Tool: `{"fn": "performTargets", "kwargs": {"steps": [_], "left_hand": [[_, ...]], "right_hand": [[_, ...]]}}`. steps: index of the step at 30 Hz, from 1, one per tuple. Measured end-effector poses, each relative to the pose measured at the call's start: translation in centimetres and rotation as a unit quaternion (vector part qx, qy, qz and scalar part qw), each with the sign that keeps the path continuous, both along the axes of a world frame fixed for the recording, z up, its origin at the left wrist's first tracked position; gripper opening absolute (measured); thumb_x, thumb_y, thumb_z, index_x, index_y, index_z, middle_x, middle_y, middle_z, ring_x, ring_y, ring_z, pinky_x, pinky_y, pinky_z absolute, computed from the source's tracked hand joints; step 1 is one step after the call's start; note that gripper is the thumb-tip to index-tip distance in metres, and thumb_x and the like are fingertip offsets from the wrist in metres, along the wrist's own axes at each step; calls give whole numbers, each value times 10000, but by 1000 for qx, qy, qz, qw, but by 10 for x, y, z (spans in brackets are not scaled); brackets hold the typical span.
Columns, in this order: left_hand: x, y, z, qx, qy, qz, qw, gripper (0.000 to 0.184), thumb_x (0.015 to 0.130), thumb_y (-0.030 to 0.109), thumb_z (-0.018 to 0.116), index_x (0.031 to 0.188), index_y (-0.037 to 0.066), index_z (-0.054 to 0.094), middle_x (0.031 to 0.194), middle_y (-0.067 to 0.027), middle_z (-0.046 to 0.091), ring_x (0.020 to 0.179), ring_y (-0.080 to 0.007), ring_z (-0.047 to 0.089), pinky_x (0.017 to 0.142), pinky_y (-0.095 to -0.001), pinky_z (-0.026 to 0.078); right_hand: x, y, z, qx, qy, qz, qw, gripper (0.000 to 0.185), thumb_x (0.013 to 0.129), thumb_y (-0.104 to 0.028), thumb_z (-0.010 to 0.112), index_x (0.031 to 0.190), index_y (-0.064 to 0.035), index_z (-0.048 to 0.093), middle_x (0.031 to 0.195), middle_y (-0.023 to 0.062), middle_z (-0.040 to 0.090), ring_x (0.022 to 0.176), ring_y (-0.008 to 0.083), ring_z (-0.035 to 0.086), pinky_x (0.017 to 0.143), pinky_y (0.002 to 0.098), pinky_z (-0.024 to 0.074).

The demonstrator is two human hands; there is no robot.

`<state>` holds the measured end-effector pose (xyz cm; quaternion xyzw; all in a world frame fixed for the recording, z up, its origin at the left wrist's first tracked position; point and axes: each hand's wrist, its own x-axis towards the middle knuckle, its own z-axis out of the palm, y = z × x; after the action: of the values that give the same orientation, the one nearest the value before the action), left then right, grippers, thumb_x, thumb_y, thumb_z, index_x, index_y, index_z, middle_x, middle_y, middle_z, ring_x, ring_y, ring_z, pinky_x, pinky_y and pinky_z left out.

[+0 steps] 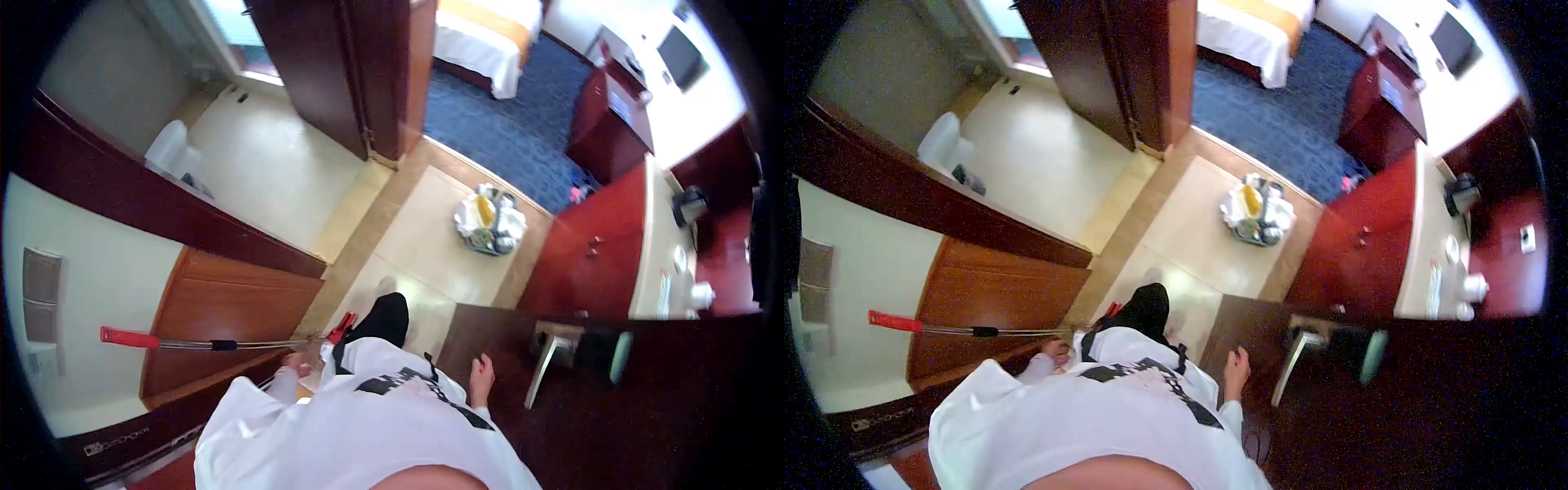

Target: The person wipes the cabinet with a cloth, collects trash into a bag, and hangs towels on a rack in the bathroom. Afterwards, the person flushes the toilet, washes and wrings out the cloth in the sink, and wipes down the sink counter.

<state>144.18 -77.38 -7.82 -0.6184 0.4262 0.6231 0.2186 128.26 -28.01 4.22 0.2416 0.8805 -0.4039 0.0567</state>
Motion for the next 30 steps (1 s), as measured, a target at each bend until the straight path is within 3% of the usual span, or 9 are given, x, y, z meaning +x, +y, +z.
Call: {"fn": "performTargets", "kwargs": {"steps": [1, 2, 4, 5, 9, 16, 25, 29, 30], "left_hand": [[-4, 14, -19, -6, 68, -184, 981, 306, 680, 253, 658, 946, 120, 588, 872, -30, 600, 712, -160, 585, 568, -330, 485], [-57, 43, 26, 28, 5, -163, 986, 245, 690, 295, 654, 846, 112, 606, 793, -21, 594, 703, -148, 577, 545, -339, 476], [-83, 55, -54, 8, 121, -166, 979, 296, 671, 301, 659, 868, 79, 656, 848, -40, 627, 770, -154, 575, 655, -326, 475], [-106, 52, -118, -55, 297, -364, 881, 382, 687, 329, 667, 965, 68, 650, 888, -39, 634, 777, -132, 564, 679, -304, 458], [-264, 58, -7, -112, 227, -324, 912, 253, 814, 238, 604, 960, 32, 624, 771, -36, 601, 665, -101, 543, 577, -261, 453], [-406, 22, 84, -45, 268, 19, 962, 285, 800, 193, 560, 1063, 84, 552, 888, -34, 572, 620, -140, 556, 548, -272, 465], [-350, -21, 17, -85, 170, 23, 981, 149, 785, 210, 588, 871, 89, 577, 752, -36, 567, 583, -151, 564, 525, -284, 489], [-314, -11, 35, -21, 86, 108, 990, 131, 794, 191, 546, 826, 64, 542, 756, -47, 518, 529, -172, 535, 471, -301, 476], [-311, -4, 44, -51, 40, 133, 989, 132, 798, 186, 521, 840, 62, 530, 784, -55, 502, 522, -180, 527, 429, -307, 460]], "right_hand": [[4, 6, -11, -17, -4, -25, 1000, 378, 808, -229, 580, 1118, -15, 544, 953, 150, 632, 869, 248, 604, 799, 324, 456], [12, 15, -37, -49, -10, -45, 998, 383, 807, -218, 582, 1127, -11, 539, 964, 144, 632, 872, 236, 600, 797, 315, 455], [28, 34, -80, -141, -52, -81, 985, 347, 810, -211, 574, 1089, -6, 556, 940, 126, 633, 872, 213, 593, 795, 301, 452], [22, 33, -89, -199, -90, -98, 971, 312, 815, -217, 563, 1044, -5, 578, 906, 114, 635, 871, 202, 590, 795, 296, 451], [-21, 21, -118, -208, -167, -80, 960, 254, 823, -229, 549, 967, -22, 579, 848, 88, 611, 803, 176, 564, 731, 274, 438], [-138, 26, -130, -172, -181, 19, 968, 206, 837, -250, 525, 833, -52, 581, 746, 42, 570, 684, 130, 520, 619, 236, 415], [-345, -66, -7, -401, -90, -153, 899, 167, 841, -245, 539, 891, -89, 572, 738, 25, 577, 653, 130, 547, 530, 249, 415], [-359, -56, -45, -374, -128, -114, 912, 199, 833, -249, 545, 898, -63, 574, 768, 48, 591, 693, 165, 565, 556, 278, 433], [-356, -37, -72, -275, -89, 71, 955, 202, 833, -239, 537, 888, -50, 580, 782, 60, 596, 708, 186, 568, 579, 297, 443]]}}
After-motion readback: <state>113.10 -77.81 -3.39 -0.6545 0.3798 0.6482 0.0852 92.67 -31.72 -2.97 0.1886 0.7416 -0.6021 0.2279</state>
